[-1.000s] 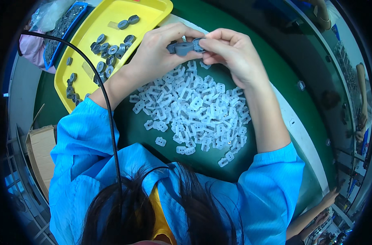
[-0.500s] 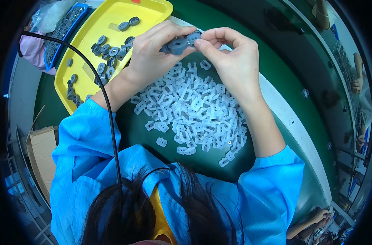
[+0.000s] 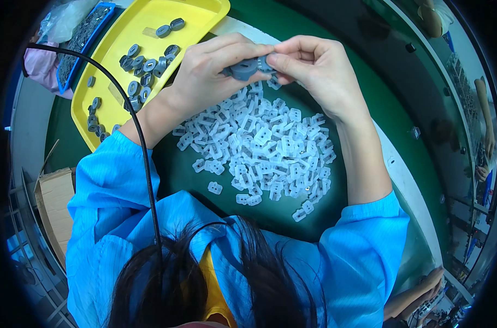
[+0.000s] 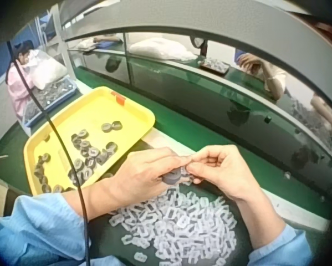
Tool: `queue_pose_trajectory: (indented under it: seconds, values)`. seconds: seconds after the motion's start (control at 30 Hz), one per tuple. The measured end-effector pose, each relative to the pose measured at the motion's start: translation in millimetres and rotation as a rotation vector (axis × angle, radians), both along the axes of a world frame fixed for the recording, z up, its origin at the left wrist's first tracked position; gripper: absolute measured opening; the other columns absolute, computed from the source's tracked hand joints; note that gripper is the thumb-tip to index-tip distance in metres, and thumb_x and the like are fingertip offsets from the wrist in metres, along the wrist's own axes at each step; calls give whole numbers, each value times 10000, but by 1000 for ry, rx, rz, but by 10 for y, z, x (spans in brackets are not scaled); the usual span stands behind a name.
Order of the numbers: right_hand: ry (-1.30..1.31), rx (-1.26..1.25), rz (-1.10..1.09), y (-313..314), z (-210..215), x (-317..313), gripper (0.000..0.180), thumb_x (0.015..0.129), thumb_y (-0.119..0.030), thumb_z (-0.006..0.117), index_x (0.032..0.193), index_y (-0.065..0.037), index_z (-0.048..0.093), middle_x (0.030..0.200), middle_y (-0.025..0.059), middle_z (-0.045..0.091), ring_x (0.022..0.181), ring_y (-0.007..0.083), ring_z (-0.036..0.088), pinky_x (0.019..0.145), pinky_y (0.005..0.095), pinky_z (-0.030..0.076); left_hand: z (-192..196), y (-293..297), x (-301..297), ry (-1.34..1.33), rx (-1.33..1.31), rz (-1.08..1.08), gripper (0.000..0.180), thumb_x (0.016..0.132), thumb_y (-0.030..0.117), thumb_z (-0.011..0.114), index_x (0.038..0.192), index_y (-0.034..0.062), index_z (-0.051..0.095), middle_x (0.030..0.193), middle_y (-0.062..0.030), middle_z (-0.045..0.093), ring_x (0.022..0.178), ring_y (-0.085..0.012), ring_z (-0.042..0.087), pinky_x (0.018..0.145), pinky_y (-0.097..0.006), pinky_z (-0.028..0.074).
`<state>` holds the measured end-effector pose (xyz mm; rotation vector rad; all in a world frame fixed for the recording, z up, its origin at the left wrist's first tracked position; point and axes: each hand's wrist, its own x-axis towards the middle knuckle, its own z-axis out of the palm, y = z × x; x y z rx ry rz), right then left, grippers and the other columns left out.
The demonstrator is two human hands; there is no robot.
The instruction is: The person assembles small circular components into white plastic mounting clips by hand.
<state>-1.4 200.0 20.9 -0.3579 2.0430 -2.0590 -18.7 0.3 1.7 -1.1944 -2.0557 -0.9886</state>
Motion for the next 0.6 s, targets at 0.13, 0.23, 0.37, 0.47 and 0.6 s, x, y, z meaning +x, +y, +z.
queue_pose_trajectory:
  seconds: [0.13,0.23,0.37,0.47,0.6]
  values:
    - [-115,49,55,50,20,2,162,824,-84,692,939,22,651,787,54,665,673,81,619,632,197,505,46,-54,-63,-108,-53,-147,359,682,104,791,1021,80,677,790,-67,629,683,-220,612,606,-303,492]
    - [-152,105,113,28,67,22,153,811,-88,696,910,17,643,773,48,662,668,82,626,642,196,506,121,-121,-90,-237,-165,-252,363,677,100,789,1023,77,680,800,-69,635,704,-230,619,618,-314,493]
    - [-60,266,137,11,70,56,173,791,-81,702,915,16,632,763,46,656,663,87,627,641,194,503,113,-114,-71,-201,-184,-284,366,671,94,789,1021,79,686,799,-77,633,709,-234,619,611,-310,489]
    - [5,175,79,-29,29,41,166,799,-68,693,929,15,630,784,50,657,678,88,625,647,194,501,166,-116,-103,-171,-193,-231,367,674,92,791,1025,73,685,822,-78,646,726,-230,627,630,-297,493]
    - [-149,-363,30,-29,-38,-32,161,819,-43,668,965,8,624,860,59,661,737,92,619,678,202,498,184,-58,-103,-167,-40,-138,353,697,98,786,1032,56,685,890,-69,677,788,-192,645,686,-281,502]
